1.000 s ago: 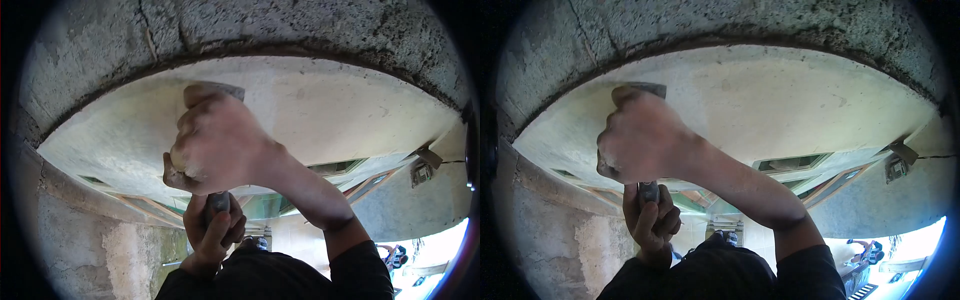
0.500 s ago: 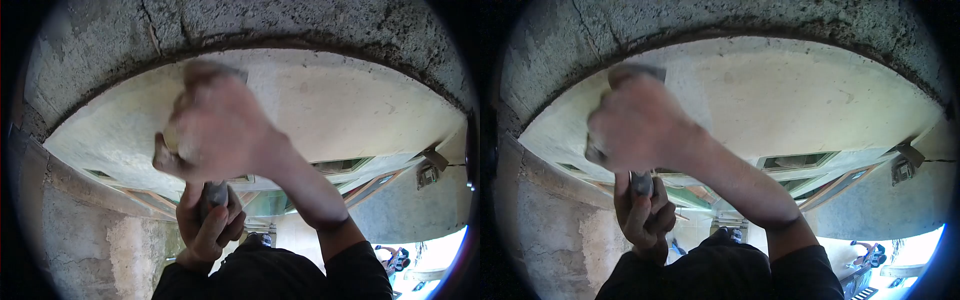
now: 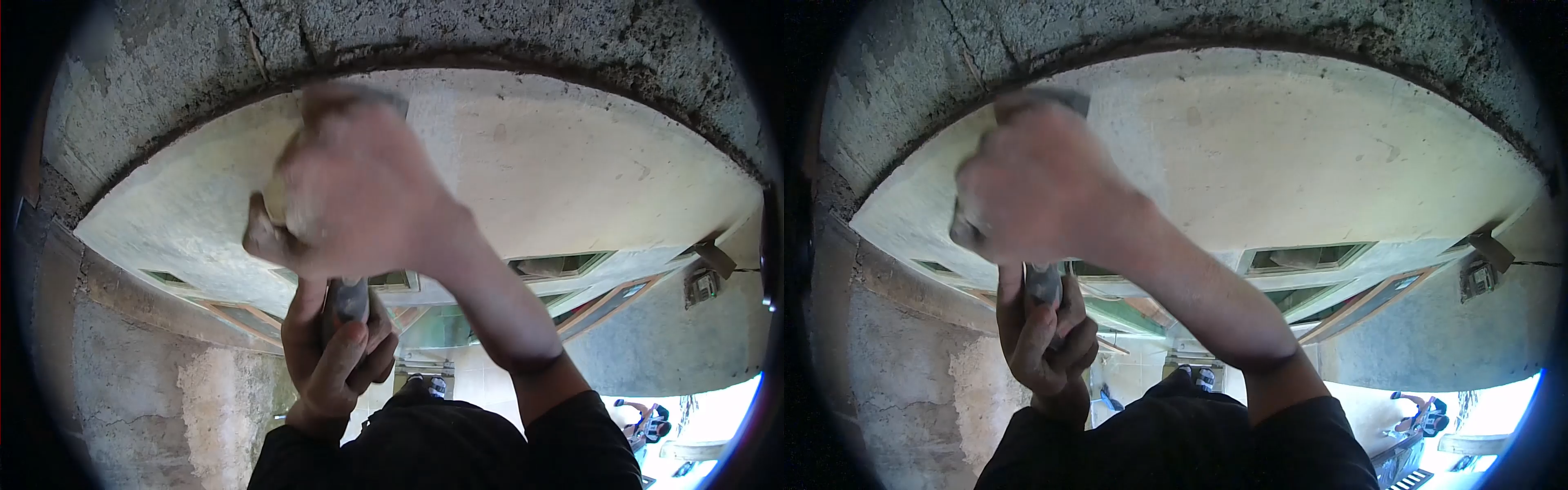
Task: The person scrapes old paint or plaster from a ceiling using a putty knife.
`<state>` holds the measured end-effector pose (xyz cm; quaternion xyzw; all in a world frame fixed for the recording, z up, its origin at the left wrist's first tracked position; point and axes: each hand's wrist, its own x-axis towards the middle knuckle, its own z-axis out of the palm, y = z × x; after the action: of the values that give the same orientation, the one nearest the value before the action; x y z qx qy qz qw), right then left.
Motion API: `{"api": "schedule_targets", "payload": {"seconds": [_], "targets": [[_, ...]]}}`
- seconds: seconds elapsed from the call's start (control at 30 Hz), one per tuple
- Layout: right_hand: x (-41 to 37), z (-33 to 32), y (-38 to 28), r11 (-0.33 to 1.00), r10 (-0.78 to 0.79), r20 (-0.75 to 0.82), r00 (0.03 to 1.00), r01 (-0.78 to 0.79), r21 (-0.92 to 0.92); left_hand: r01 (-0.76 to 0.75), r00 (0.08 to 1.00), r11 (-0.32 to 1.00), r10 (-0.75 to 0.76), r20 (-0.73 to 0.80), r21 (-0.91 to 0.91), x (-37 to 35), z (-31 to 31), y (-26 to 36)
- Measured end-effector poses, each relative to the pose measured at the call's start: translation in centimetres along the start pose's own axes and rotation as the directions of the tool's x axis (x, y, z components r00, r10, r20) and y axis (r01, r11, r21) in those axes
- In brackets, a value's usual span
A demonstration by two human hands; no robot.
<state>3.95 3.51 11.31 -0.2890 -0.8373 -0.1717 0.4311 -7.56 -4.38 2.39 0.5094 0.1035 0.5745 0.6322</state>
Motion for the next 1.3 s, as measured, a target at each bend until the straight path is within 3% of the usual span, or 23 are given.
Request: {"api": "schedule_targets", "payload": {"seconds": [0.07, 0.2, 0.37, 0.5, 0.53, 0.57, 0.6, 0.67, 0.8, 0.87, 1.0, 1.07, 1.13, 1.2, 1.27, 1.3], "targets": [[-0.7, 0.6, -0.5, 1.0, 0.008, 0.116, 0.993, -0.007, -0.009, 0.038, 0.999, 0.999, -0.037, 0.039, -0.003, -0.8, -0.7, -0.1], [0.0, 0.1, -0.3, 0.996, 0.08, 0.171, 0.982, -0.087, 0.035, 0.106, 0.983, 0.994, -0.107, -0.148, -0.014, 0.3, 1.0, 1.2], [-0.4, 0.9, -0.1, 0.998, -0.044, 0.062, 0.997, 0.046, -0.041, 0.058, 0.997, 0.997, -0.06, -0.055, -0.05, -0.6, -0.3, 0.1], [0.6, 0.3, -0.3, 0.999, 0.031, -0.04, 0.999, -0.031, -0.013, 0.051, 0.985, 0.999, -0.052, -0.164, -0.006, 0.6, 1.2, 1.4], [0.2, 0.4, -0.6, 0.997, 0.073, 0.061, 0.995, -0.072, -0.02, 0.055, 0.985, 0.998, -0.055, -0.161, -0.008, 0.3, 0.7, 1.3], [0.0, 0.4, -0.7, 0.994, 0.112, 0.16, 0.981, -0.108, -0.036, 0.061, 0.997, 0.998, -0.06, -0.046, 0.018, -0.2, -0.2, 1.0], [0.1, 0.3, -0.4, 0.994, 0.106, 0.157, 0.982, -0.099, -0.051, 0.055, 0.996, 0.998, -0.058, 0.074, 0.043, 0.0, -0.6, 0.8], [0.1, 0.6, -0.4, 0.996, 0.004, 0.147, 0.989, 0.009, -0.09, 0.062, 0.997, 0.998, -0.063, 0.054, 0.017, 0.1, -1.1, 0.4], [0.3, 0.5, -0.2, 1.0, 0.017, -0.018, 1.0, -0.017, 0.001, -0.036, 0.999, 0.998, 0.035, 0.022, 0.051, 0.1, -0.7, 0.4], [-0.4, 1.0, -0.2, 0.997, -0.047, 0.14, 0.989, 0.054, -0.049, 0.013, 0.998, 0.999, -0.016, 0.065, 0.047, -0.6, -1.6, -0.2], [0.4, 0.7, 0.0, 0.999, 0.031, 0.179, 0.983, -0.036, 0.024, 0.015, 1.0, 0.999, -0.016, 0.013, 0.04, 0.6, -0.9, 0.7], [0.3, 0.5, -0.2, 0.999, 0.038, 0.119, 0.992, -0.036, -0.018, 0.045, 0.999, 0.995, -0.044, -0.013, 0.092, 0.2, -0.3, 1.0], [0.2, 0.7, 0.2, 0.998, -0.047, 0.102, 0.994, 0.05, -0.031, 0.065, 0.993, 0.998, -0.064, -0.098, 0.002, -0.3, -0.7, 0.0], [0.2, 1.0, 0.3, 0.993, -0.098, 0.084, 0.992, 0.103, -0.05, 0.055, 0.991, 0.998, -0.051, -0.125, 0.037, 0.0, -1.1, 0.0], [0.2, 0.9, 0.3, 0.998, -0.069, 0.033, 0.997, 0.07, -0.01, 0.057, 0.998, 0.996, -0.057, -0.01, 0.066, 0.3, -0.9, 0.7], [0.2, 0.7, 0.3, 0.999, -0.038, -0.021, 0.999, 0.039, 0.019, 0.086, 0.993, 0.989, -0.074, -0.097, 0.121, -0.1, -0.2, 0.7]]}}
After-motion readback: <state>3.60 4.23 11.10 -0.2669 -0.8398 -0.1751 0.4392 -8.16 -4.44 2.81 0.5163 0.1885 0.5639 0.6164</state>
